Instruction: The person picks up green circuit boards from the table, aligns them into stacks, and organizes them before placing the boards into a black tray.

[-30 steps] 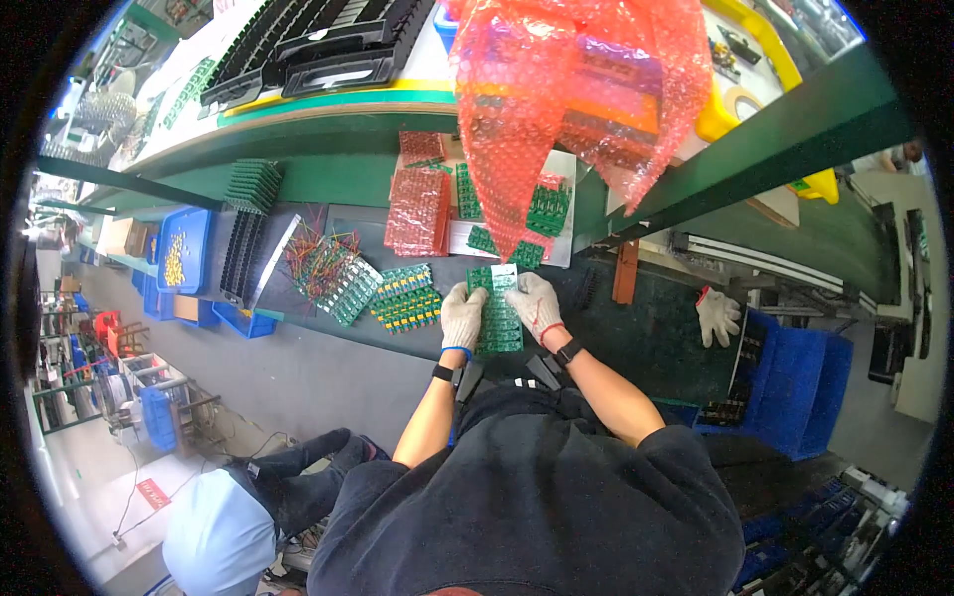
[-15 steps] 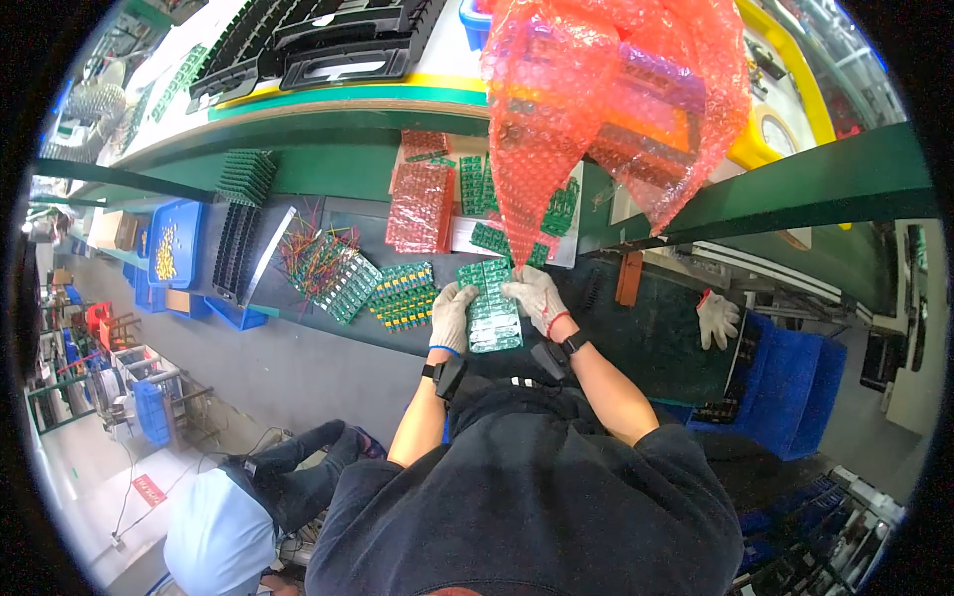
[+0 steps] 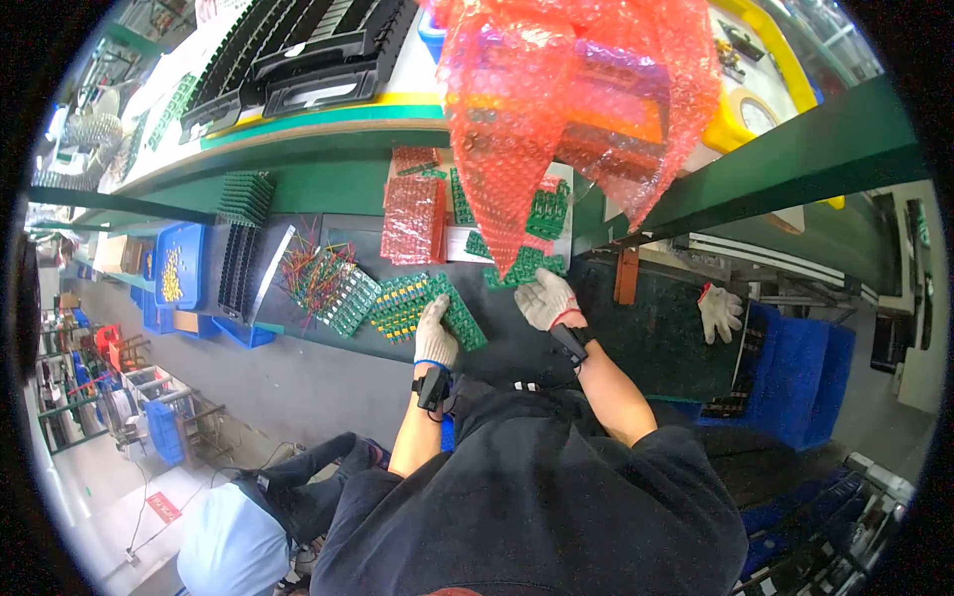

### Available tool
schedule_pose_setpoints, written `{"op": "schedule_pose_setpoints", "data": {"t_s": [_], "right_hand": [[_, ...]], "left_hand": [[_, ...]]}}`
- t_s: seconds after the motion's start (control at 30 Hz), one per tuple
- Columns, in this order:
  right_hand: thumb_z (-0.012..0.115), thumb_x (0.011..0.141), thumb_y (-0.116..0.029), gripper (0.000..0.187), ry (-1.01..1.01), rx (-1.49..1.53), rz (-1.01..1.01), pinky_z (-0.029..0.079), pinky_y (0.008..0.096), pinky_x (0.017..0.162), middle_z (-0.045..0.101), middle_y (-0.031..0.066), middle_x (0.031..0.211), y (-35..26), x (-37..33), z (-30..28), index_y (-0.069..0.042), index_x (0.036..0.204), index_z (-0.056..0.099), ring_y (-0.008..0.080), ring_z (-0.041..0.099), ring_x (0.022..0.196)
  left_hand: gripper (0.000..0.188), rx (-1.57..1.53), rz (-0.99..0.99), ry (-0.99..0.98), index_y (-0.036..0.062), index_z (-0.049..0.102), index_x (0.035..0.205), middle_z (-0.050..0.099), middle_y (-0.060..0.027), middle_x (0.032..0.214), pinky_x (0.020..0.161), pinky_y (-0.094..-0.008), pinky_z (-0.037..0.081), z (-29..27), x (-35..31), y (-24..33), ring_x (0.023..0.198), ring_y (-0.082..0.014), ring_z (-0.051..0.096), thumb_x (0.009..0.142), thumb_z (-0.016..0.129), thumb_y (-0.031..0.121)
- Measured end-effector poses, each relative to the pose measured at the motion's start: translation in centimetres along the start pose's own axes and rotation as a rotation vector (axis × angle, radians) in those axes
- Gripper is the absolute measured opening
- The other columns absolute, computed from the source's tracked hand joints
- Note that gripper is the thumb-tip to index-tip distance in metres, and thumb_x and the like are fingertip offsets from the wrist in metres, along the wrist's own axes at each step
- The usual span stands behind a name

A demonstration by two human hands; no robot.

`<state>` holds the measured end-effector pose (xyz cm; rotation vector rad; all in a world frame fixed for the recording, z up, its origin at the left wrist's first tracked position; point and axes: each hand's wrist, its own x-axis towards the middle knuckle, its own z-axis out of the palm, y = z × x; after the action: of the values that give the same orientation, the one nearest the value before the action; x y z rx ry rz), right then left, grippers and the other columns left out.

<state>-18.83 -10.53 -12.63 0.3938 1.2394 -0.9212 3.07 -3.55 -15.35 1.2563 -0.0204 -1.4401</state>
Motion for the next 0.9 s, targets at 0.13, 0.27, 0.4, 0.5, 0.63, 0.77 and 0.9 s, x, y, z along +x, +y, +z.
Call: {"op": "schedule_pose_setpoints", "data": {"t_s": [0.13,0.27,0.4,0.5,0.63,0.77,0.9], "right_hand": [[0.053,0.098,-0.025,0.030,-0.249,0.031,-0.019,0.049,0.0348,0.090,0.058,0.0107,0.124,2.0,1.4,0.4,-0.003,0.119,0.055,0.0225,0.057,0.099],[0.052,0.098,-0.025,0.032,-0.175,0.150,-0.019,0.049,0.0338,0.088,0.057,0.0096,0.128,3.2,2.6,2.3,-0.004,0.123,0.054,0.0217,0.057,0.102],[0.049,0.097,-0.024,0.031,-0.207,0.236,-0.121,0.049,0.0420,0.097,0.057,0.0156,0.118,3.4,4.7,2.7,-0.001,0.117,0.051,0.0306,0.055,0.114],[0.047,0.097,-0.022,0.030,-0.283,0.197,-0.194,0.049,0.0429,0.097,0.058,0.0162,0.118,3.8,4.9,3.1,0.001,0.117,0.050,0.0315,0.056,0.114],[0.046,0.096,-0.016,0.029,-0.429,-0.504,-0.564,0.048,0.0438,0.099,0.058,0.0178,0.119,4.4,5.3,2.8,0.003,0.118,0.049,0.0317,0.057,0.113],[0.046,0.095,-0.013,0.031,-0.509,-0.888,-0.619,0.046,0.0435,0.101,0.058,0.0189,0.121,2.8,8.7,0.6,0.004,0.121,0.048,0.0304,0.057,0.114],[0.046,0.094,-0.012,0.032,-0.381,-0.434,-0.254,0.046,0.0429,0.101,0.059,0.0187,0.122,2.7,8.6,0.7,0.004,0.122,0.050,0.0284,0.056,0.115]], "left_hand": [[0.032,0.097,0.079,-0.107,0.0009,0.061,0.118,0.064,-0.0141,0.112,0.090,-0.0333,0.047,-3.6,0.9,-2.0,0.102,-0.0242,0.061,0.086,0.058,0.005],[0.041,0.075,-0.021,-0.075,-0.0002,0.059,0.123,0.061,-0.0206,0.122,0.101,-0.0373,0.044,-1.8,-0.3,-0.7,0.117,-0.0306,0.057,0.082,0.055,-0.005],[0.043,-0.031,-0.130,-0.017,-0.0010,0.058,0.124,0.060,-0.0227,0.124,0.103,-0.0379,0.042,0.1,-1.4,-0.3,0.120,-0.0327,0.056,0.081,0.052,-0.009],[0.042,0.236,0.034,-0.118,-0.0010,0.058,0.125,0.060,-0.0224,0.124,0.103,-0.0371,0.043,-1.7,0.0,-1.7,0.120,-0.0323,0.056,0.083,0.052,-0.006],[0.041,0.224,0.005,-0.168,-0.0016,0.056,0.127,0.059,-0.0232,0.126,0.104,-0.0355,0.042,-4.4,2.5,-3.3,0.122,-0.0331,0.055,0.086,0.051,-0.002],[0.033,0.278,0.132,-0.166,0.0015,0.059,0.123,0.063,-0.0170,0.120,0.095,-0.0358,0.048,-2.6,3.4,-4.2,0.112,-0.0288,0.061,0.091,0.051,0.005],[0.020,0.045,-0.162,-0.069,0.0069,0.063,0.110,0.065,-0.0064,0.100,0.076,-0.0331,0.053,1.8,1.8,-1.9,0.088,-0.0190,0.064,0.096,0.052,0.016]]}}
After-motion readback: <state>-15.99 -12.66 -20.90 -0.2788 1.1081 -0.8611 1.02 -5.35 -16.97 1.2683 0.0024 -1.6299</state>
